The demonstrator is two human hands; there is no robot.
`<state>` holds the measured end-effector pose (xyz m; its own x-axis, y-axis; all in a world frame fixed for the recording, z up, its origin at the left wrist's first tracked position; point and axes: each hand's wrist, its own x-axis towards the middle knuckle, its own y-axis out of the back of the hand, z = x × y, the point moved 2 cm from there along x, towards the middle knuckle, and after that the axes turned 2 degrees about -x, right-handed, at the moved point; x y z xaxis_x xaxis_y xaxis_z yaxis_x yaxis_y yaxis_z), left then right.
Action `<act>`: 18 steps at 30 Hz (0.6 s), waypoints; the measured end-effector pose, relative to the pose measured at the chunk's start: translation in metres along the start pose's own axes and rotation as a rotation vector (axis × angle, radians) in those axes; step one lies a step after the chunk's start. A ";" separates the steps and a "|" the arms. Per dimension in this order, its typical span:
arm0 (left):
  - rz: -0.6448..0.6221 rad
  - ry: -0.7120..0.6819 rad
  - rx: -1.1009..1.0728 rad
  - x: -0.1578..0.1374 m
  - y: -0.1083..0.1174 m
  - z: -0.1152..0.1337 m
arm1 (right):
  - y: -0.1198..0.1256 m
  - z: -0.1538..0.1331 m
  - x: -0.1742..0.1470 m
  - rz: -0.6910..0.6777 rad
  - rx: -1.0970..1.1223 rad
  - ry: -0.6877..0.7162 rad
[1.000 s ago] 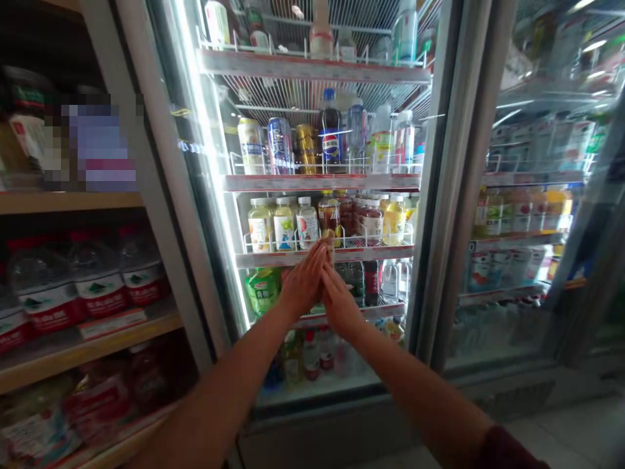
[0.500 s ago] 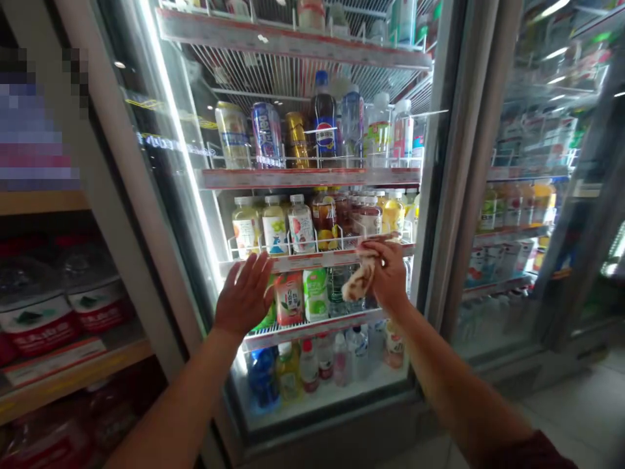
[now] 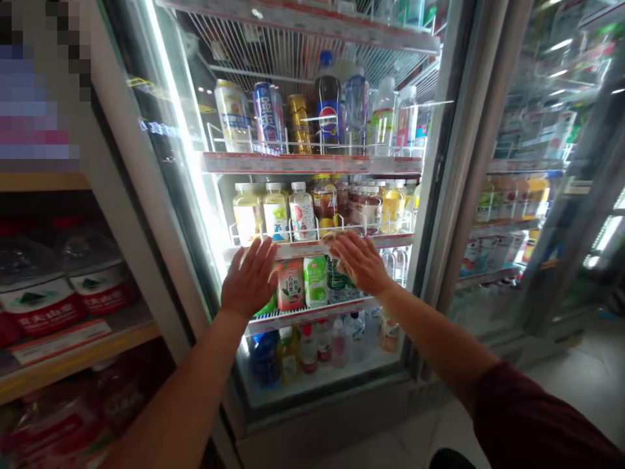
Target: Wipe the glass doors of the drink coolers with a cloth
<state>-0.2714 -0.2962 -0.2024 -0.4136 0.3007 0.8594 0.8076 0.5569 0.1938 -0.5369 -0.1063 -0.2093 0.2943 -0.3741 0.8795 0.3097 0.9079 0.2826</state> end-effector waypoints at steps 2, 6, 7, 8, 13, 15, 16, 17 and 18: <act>-0.015 0.009 -0.004 0.000 0.000 0.000 | 0.004 0.022 -0.001 0.167 -0.050 -0.241; -0.032 0.011 -0.010 0.000 -0.001 0.000 | -0.010 -0.015 0.004 0.334 -0.100 -0.540; -0.031 0.012 -0.012 -0.001 -0.001 0.000 | -0.018 -0.042 0.005 0.231 -0.075 -0.463; -0.026 0.011 -0.017 -0.001 -0.001 -0.001 | -0.025 -0.071 0.005 0.108 -0.054 -0.348; -0.024 0.010 -0.047 -0.002 -0.003 -0.004 | -0.029 -0.115 -0.022 -0.190 0.107 0.178; -0.021 0.008 -0.028 -0.001 -0.003 -0.004 | -0.017 -0.064 -0.035 -0.127 0.112 0.125; -0.015 0.005 -0.014 -0.001 -0.002 -0.004 | -0.011 -0.032 -0.040 -0.056 0.101 0.029; -0.008 0.001 -0.003 -0.001 -0.002 -0.003 | -0.004 0.001 -0.042 0.050 0.074 -0.112; -0.005 -0.002 0.004 0.000 -0.001 -0.003 | 0.002 0.030 -0.041 0.181 0.035 -0.267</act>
<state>-0.2711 -0.2993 -0.2015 -0.4185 0.2994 0.8574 0.8037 0.5617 0.1962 -0.5754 -0.0835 -0.2338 0.0922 -0.1477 0.9847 0.2414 0.9628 0.1218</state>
